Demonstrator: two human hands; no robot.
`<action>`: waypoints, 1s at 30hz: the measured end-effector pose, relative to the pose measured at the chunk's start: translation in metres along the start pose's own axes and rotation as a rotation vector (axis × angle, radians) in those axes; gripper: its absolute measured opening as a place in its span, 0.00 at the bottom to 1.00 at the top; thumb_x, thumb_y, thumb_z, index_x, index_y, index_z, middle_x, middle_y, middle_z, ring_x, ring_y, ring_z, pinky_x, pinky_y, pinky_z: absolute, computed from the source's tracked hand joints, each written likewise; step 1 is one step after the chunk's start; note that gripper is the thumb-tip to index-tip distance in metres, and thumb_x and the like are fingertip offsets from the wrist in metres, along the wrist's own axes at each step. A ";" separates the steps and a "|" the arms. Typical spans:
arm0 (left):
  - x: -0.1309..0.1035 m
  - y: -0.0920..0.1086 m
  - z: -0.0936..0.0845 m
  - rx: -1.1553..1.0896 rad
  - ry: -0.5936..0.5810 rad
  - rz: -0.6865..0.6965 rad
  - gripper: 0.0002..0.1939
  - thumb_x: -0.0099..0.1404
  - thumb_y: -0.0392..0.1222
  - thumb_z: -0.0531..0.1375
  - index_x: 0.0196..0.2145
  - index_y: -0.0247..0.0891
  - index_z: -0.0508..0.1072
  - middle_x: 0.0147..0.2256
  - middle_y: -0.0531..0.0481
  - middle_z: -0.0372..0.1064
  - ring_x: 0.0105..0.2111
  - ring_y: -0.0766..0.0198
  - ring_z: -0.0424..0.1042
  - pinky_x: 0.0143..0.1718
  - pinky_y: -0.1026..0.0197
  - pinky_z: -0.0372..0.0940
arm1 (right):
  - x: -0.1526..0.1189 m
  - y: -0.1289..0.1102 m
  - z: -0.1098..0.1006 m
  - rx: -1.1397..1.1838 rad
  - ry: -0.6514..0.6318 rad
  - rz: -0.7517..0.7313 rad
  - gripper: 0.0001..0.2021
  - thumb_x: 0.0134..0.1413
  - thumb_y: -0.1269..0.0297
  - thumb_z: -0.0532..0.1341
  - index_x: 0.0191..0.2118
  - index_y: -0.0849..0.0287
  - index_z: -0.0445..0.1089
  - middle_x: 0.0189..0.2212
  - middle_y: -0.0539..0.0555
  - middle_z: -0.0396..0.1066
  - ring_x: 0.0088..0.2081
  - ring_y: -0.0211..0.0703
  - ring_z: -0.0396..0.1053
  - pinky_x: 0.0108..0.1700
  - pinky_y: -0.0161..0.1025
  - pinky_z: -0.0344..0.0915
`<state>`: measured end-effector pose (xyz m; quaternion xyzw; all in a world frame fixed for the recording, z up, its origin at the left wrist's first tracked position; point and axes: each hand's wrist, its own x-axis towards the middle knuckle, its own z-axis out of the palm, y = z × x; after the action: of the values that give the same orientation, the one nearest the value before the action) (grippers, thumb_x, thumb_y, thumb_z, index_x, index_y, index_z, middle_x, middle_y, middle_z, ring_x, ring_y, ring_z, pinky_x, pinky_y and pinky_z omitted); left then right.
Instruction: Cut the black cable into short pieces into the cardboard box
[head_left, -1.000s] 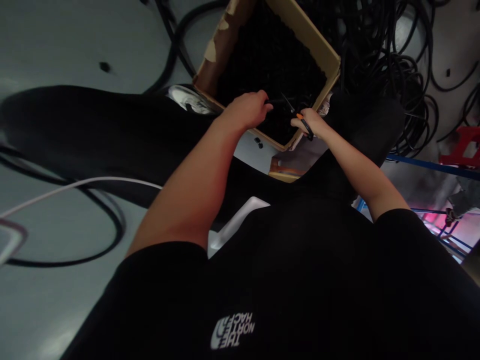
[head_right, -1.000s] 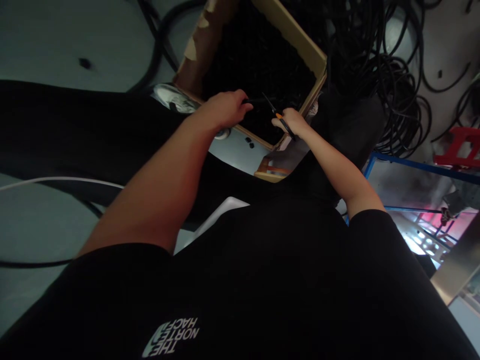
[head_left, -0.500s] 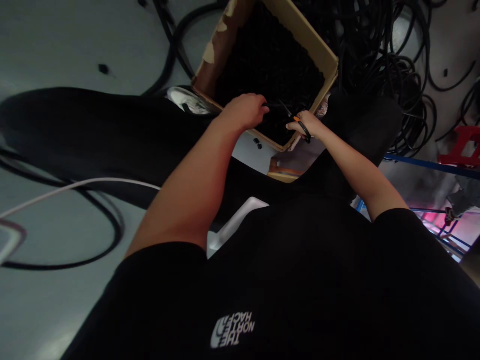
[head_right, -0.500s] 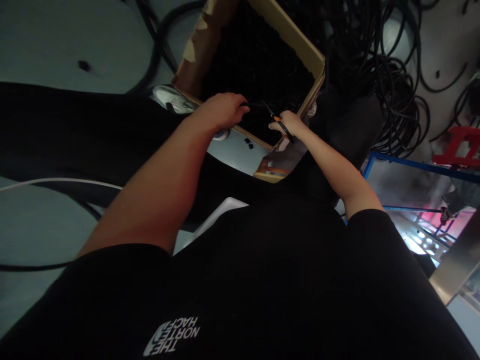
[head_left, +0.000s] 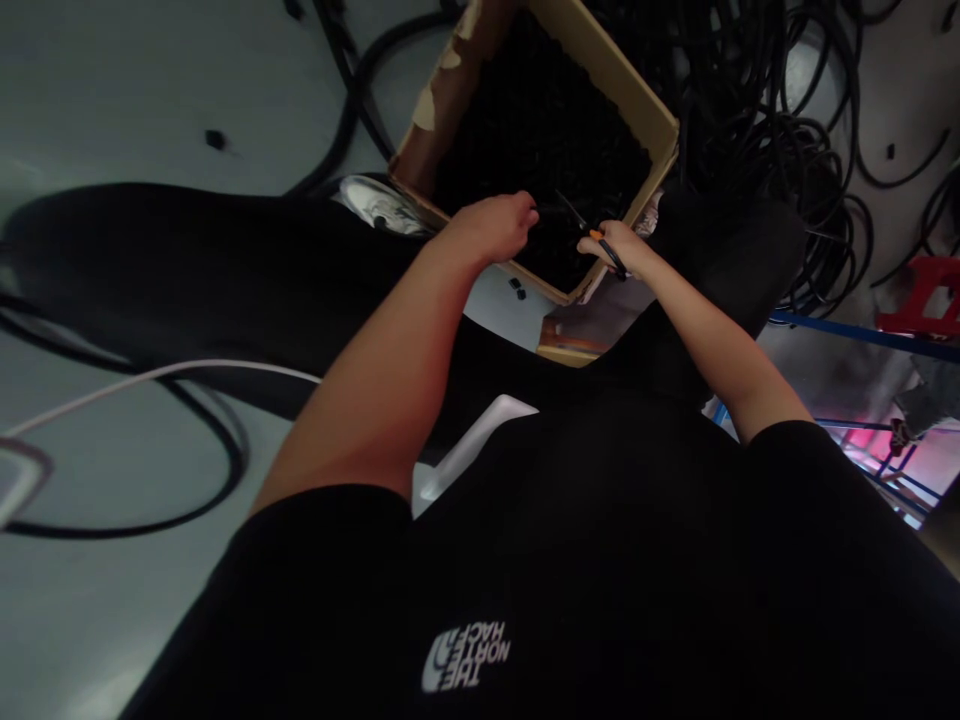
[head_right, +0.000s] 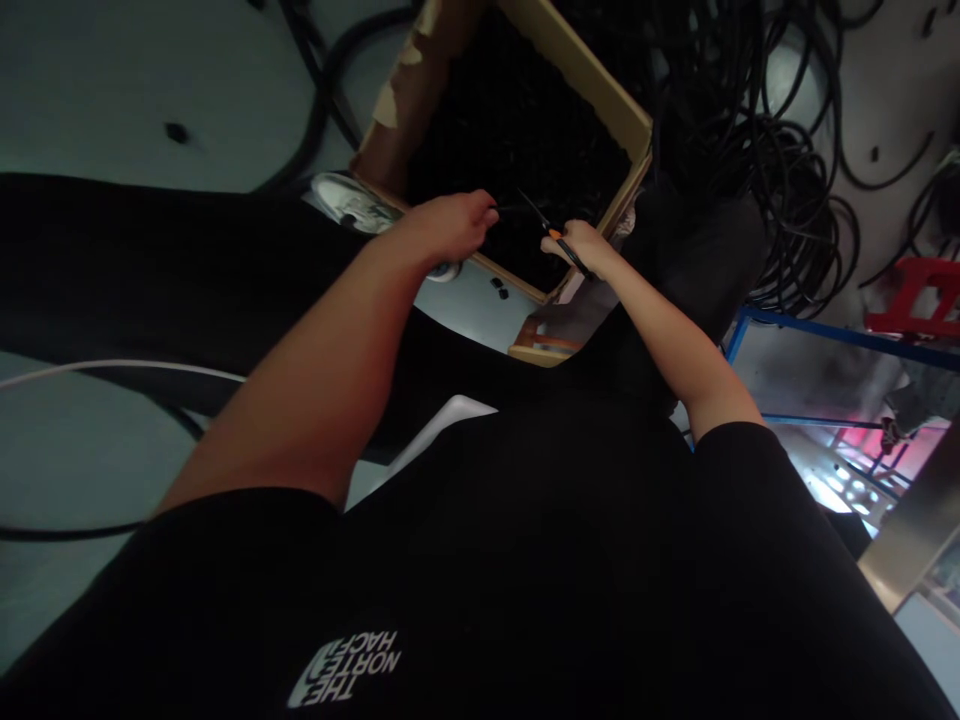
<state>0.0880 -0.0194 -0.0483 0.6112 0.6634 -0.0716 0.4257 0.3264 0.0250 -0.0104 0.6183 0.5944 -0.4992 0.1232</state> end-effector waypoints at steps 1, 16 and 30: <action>-0.002 0.000 -0.001 -0.007 0.025 0.004 0.31 0.88 0.56 0.48 0.76 0.46 0.76 0.69 0.35 0.81 0.72 0.32 0.78 0.69 0.37 0.72 | -0.002 -0.001 0.000 -0.002 0.011 -0.008 0.19 0.75 0.59 0.72 0.34 0.52 0.63 0.25 0.47 0.61 0.27 0.40 0.62 0.30 0.38 0.58; -0.021 0.018 -0.016 -0.039 0.073 0.017 0.27 0.91 0.52 0.52 0.76 0.38 0.75 0.66 0.30 0.82 0.71 0.33 0.79 0.71 0.43 0.72 | 0.020 0.014 0.023 0.186 -0.142 -0.204 0.18 0.74 0.70 0.74 0.36 0.55 0.65 0.30 0.47 0.72 0.34 0.37 0.70 0.35 0.33 0.64; -0.018 0.019 -0.011 -0.058 0.096 0.042 0.27 0.94 0.53 0.52 0.74 0.34 0.76 0.69 0.39 0.81 0.71 0.41 0.77 0.68 0.47 0.69 | 0.001 -0.011 0.017 0.149 -0.009 -0.053 0.22 0.83 0.57 0.65 0.33 0.52 0.60 0.24 0.47 0.62 0.26 0.38 0.63 0.27 0.35 0.53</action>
<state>0.0977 -0.0211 -0.0217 0.6151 0.6720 -0.0140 0.4121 0.3090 0.0154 -0.0142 0.6076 0.5711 -0.5479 0.0664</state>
